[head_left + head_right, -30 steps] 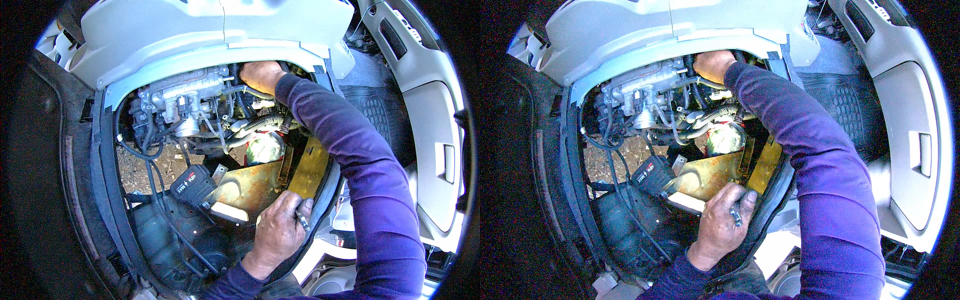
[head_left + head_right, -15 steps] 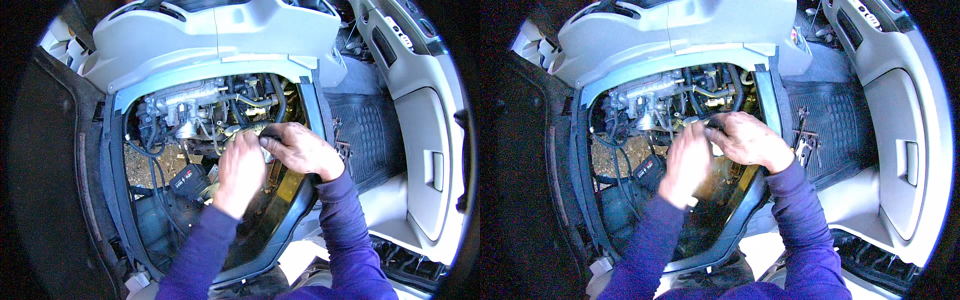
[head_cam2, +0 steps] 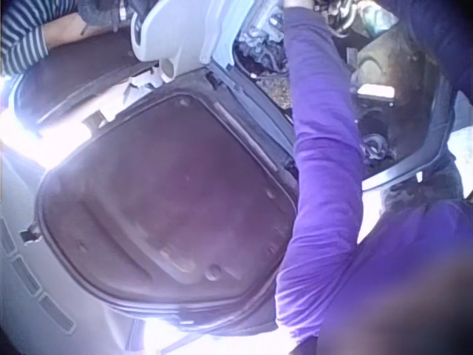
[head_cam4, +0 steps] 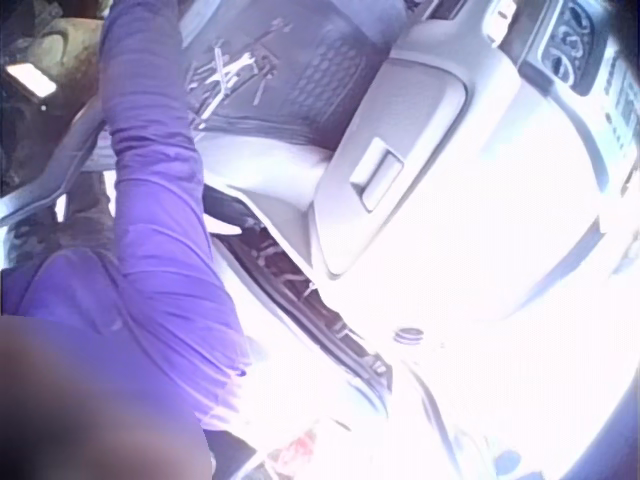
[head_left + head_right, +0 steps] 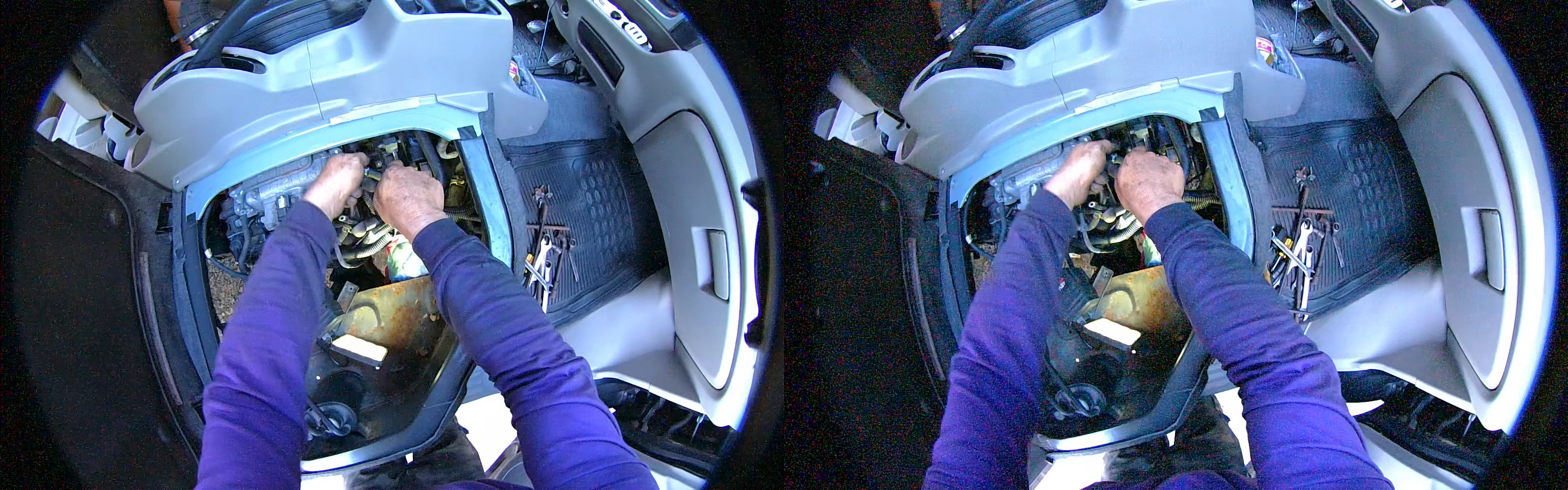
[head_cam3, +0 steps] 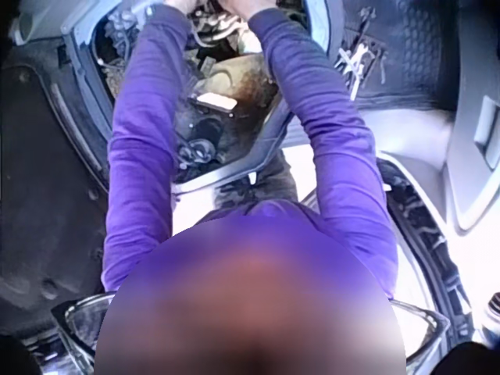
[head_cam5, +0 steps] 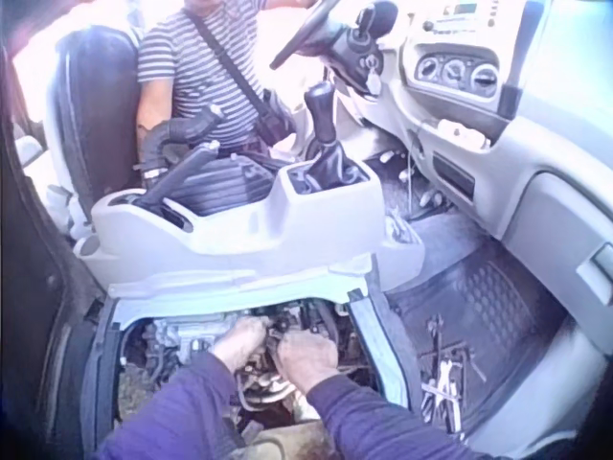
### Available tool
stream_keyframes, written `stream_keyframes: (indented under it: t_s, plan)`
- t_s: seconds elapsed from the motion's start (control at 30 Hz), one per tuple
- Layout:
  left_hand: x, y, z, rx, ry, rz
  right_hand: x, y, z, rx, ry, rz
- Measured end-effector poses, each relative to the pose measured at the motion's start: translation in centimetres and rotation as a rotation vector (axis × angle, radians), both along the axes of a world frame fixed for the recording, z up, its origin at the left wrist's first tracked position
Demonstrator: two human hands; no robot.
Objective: The person works on a car engine using a wrench to tighten or loosen bolts. They repeatedly reach into the engine bay, adjust components, and place the wrench on the floor mat between actions.
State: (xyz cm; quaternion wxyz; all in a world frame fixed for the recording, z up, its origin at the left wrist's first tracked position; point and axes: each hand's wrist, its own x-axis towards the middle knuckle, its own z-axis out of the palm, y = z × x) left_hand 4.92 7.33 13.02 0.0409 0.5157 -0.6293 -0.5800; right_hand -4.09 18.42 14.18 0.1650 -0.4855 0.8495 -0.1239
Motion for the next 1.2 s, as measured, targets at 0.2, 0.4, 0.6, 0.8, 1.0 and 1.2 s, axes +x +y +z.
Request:
stream_keyframes:
  t_s: [0.2, 0.4, 0.6, 0.8, 1.0, 1.2]
  plan:
    - [-1.3, -1.8, -0.1, -0.584, -0.352, -0.693, -0.5, -0.4, 0.0, 0.047, -0.049, -0.074]
    - [-2.1, 0.2, -0.8, -0.901, -0.103, -0.519, -0.1, -0.6, 0.5, 0.113, -0.120, -0.126]
    - [-4.3, -2.6, 0.1, -0.793, -0.453, -0.949, 0.2, -0.1, 0.1, 0.091, -0.200, -0.144]
    - [-2.6, -4.0, -1.9, -0.841, -0.218, -0.957, -1.6, -0.9, 0.4, -0.292, -0.186, -0.136]
    - [-2.1, -4.0, -3.6, -0.739, -0.092, -0.573, -1.5, -1.8, -0.1, -0.632, -0.255, -0.260]
    - [-4.1, -1.6, -1.7, 0.166, 0.137, 0.123, -0.6, 0.7, -0.2, -0.165, -0.277, -0.146]
